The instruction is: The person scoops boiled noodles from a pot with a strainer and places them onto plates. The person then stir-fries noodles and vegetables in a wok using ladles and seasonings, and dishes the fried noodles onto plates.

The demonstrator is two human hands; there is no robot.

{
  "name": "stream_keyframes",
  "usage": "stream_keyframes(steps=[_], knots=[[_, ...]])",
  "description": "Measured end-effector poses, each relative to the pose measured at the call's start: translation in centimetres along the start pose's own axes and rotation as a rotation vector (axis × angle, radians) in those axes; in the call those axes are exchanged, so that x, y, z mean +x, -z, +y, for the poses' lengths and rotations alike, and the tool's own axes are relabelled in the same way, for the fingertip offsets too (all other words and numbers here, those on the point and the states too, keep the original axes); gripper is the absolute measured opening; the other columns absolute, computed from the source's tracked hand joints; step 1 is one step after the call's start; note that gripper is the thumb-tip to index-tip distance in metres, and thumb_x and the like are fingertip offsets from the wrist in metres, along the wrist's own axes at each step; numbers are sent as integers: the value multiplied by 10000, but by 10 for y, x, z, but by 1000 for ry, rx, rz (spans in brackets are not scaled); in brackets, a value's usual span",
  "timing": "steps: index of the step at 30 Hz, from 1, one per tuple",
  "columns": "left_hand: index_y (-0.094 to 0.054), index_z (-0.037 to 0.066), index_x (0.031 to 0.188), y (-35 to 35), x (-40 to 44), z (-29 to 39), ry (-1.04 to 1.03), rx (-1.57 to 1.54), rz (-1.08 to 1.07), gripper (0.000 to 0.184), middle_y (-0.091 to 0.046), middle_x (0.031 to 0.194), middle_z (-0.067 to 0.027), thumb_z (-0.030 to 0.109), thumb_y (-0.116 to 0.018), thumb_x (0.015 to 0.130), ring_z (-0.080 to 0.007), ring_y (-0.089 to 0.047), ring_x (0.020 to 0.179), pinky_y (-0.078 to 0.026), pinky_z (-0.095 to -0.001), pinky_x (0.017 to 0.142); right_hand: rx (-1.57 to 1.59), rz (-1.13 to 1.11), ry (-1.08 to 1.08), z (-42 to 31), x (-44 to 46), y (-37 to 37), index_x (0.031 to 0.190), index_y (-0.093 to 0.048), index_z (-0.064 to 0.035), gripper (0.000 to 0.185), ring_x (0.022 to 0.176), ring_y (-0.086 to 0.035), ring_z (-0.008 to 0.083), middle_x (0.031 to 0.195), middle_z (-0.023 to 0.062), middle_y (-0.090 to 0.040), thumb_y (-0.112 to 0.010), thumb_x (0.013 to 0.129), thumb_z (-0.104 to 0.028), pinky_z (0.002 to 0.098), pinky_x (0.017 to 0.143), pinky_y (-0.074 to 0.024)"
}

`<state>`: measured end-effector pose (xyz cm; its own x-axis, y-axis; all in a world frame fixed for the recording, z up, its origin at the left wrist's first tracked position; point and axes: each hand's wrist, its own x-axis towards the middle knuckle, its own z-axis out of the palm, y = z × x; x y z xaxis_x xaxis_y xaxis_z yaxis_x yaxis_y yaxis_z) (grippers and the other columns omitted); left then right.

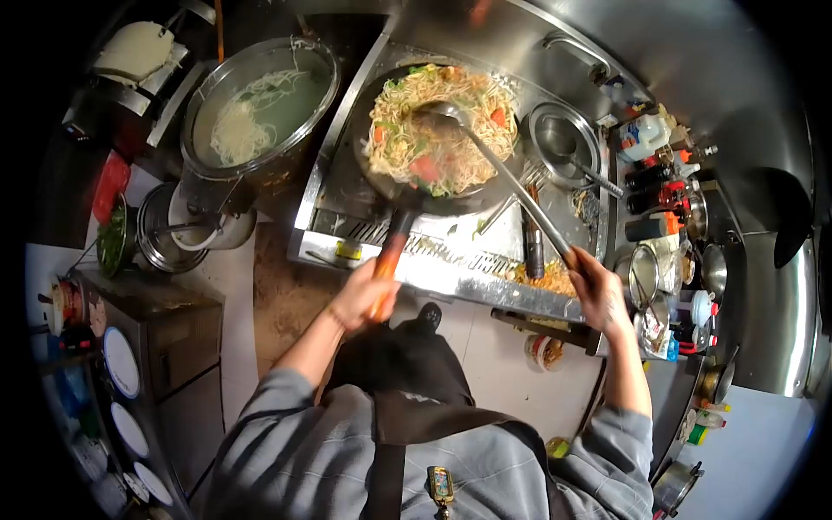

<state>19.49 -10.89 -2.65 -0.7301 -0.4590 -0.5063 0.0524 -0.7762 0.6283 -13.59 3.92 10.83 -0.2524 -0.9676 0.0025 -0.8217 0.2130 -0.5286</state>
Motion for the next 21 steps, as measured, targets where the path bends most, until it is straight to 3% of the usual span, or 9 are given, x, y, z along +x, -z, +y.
stream_keyframes(steps=[3,5,8,9,11,13,15,18,21], knots=[[-401,71,925,8,-17,1,63,-29,-141,195,-450,597,-54,11,-529,790,-144,-462,416,-375,-291,350,507,-81,-406,-22,-36,66,1254,-421,57,398,537,-472,56,635,0,-522,-499,887,-78,211,454,-355],[-415,51,877,-16,1,30,18,-62,-102,155,-459,610,-62,20,-537,785,-142,-470,441,-387,-305,375,526,-52,-419,-12,-55,87,1289,-407,-3,419,461,-325,6,612,-49,-427,-503,896,-114,161,403,-237],[-419,45,846,-19,53,35,7,-3,-65,146,-470,618,-63,45,-554,790,-148,-479,460,-409,-314,414,446,47,-554,-19,-32,54,1177,-530,-62,323,431,-359,16,543,-66,-401,-498,921,-256,176,384,-273],[-418,42,841,-21,66,37,-16,3,-72,150,-473,617,-65,52,-559,791,-152,-482,465,-415,-316,424,360,-9,-623,-17,-21,32,1289,-422,-17,450,582,-517,82,719,21,-560,-523,900,-221,219,508,-441],[-420,46,846,-16,77,24,-16,30,-44,145,-476,606,-70,30,-550,783,-163,-486,471,-418,-323,422,299,9,-657,-9,-8,-58,1293,-423,-26,487,1235,-390,267,1319,221,-418,-493,905,-312,357,1025,-316],[-414,54,842,-12,85,18,-48,75,-23,149,-473,604,-71,25,-547,783,-165,-483,464,-413,-325,415,104,-21,-682,-58,-15,-103,1311,-379,11,516,1013,-566,251,1195,237,-521,-462,918,-312,348,854,-470],[-404,57,839,-10,90,16,-42,83,-32,155,-470,602,-72,27,-547,786,-166,-480,463,-407,-326,411,897,-108,-774,-101,-32,-99,1273,-412,-42,393,416,-397,72,580,-1,-453,-493,911,-172,237,358,-354],[-403,62,845,-11,90,12,3,36,-5,156,-472,606,-68,22,-543,789,-166,-478,463,-405,-325,414,633,-96,-551,-45,-32,-56,1294,-406,-19,407,397,-382,48,594,-17,-442,-476,910,-137,197,362,-325],[-401,62,848,-10,97,8,-17,63,0,156,-473,609,-66,25,-543,793,-160,-476,470,-408,-322,418,339,53,-387,2,-2,-141,1261,-399,43,438,689,-587,275,806,175,-606,-499,876,-140,362,608,-465]])
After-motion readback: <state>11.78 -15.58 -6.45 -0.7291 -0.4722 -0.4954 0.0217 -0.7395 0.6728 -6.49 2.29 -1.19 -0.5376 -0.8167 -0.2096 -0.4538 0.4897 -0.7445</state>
